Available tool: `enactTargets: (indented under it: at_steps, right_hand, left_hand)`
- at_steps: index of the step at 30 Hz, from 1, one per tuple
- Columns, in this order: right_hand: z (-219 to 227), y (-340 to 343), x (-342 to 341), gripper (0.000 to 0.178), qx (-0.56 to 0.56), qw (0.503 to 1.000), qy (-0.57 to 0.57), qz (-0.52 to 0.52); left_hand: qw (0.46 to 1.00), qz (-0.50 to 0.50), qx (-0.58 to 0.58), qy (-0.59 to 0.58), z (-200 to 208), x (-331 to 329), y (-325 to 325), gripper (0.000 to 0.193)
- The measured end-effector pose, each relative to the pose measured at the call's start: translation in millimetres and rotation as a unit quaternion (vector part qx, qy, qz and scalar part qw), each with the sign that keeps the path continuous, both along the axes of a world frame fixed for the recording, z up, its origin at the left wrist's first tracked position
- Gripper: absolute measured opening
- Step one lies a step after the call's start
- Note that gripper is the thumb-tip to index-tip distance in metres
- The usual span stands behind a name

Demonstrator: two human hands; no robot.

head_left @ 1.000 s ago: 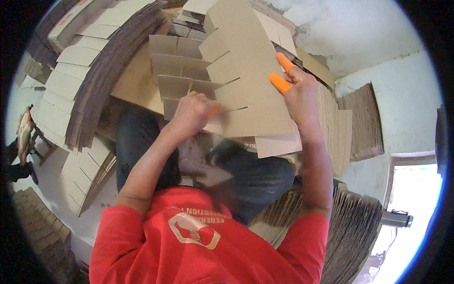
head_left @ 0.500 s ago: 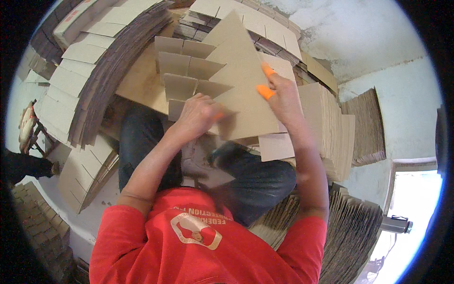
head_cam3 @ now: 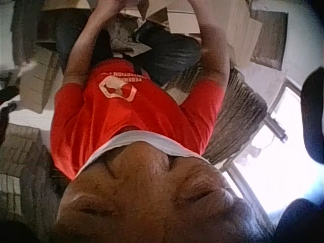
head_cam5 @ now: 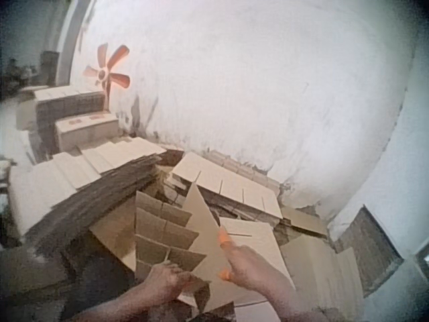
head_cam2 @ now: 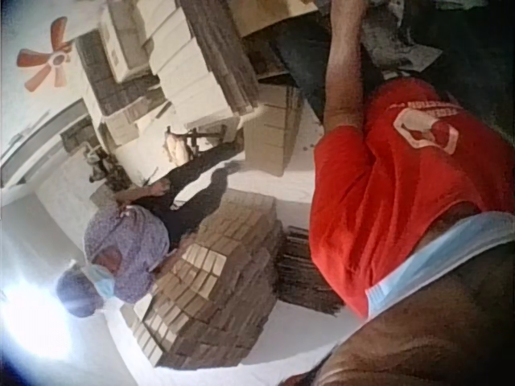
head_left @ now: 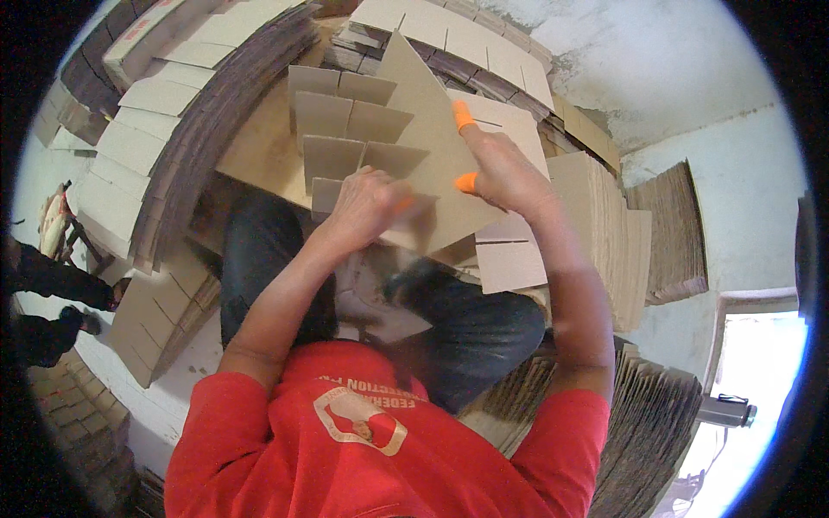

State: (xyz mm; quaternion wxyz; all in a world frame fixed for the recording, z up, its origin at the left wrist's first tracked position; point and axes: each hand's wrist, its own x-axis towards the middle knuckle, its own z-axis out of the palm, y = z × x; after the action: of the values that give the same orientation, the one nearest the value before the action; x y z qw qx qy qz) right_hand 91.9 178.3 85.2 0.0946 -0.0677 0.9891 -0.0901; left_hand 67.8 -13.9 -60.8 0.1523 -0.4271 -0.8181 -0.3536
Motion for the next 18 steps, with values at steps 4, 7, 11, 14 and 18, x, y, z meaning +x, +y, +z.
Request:
enactTargets:
  at_steps: [4, 7, 11, 14, 18]
  right_hand:
    - [-4, -14, 2, 0.089, 0.133, 0.991, -0.003, -0.002]
    - [-12, -23, 4, 0.066, 0.108, 0.991, -0.071, 0.02]
    - [-36, -30, 7, 0.046, 0.096, 0.99, -0.098, 0.043]
    - [-38, -24, 6, 0.044, 0.12, 0.986, -0.105, 0.052]
    - [-26, -29, 3, 0.041, 0.113, 0.982, -0.142, 0.046]
  left_hand:
    - [1.0, 0.012, 0.001, -0.005, -6, -2, -6, 0.015]
    - [1.0, -0.001, 0.005, 0.001, -3, 1, -5, 0.019]
    - [1.0, 0.005, -0.013, -0.01, 2, 5, -5, 0.02]
    - [1.0, -0.008, 0.009, 0.003, 0, 4, -3, 0.017]
    - [1.0, -0.028, 0.002, -0.011, 3, 6, -3, 0.032]
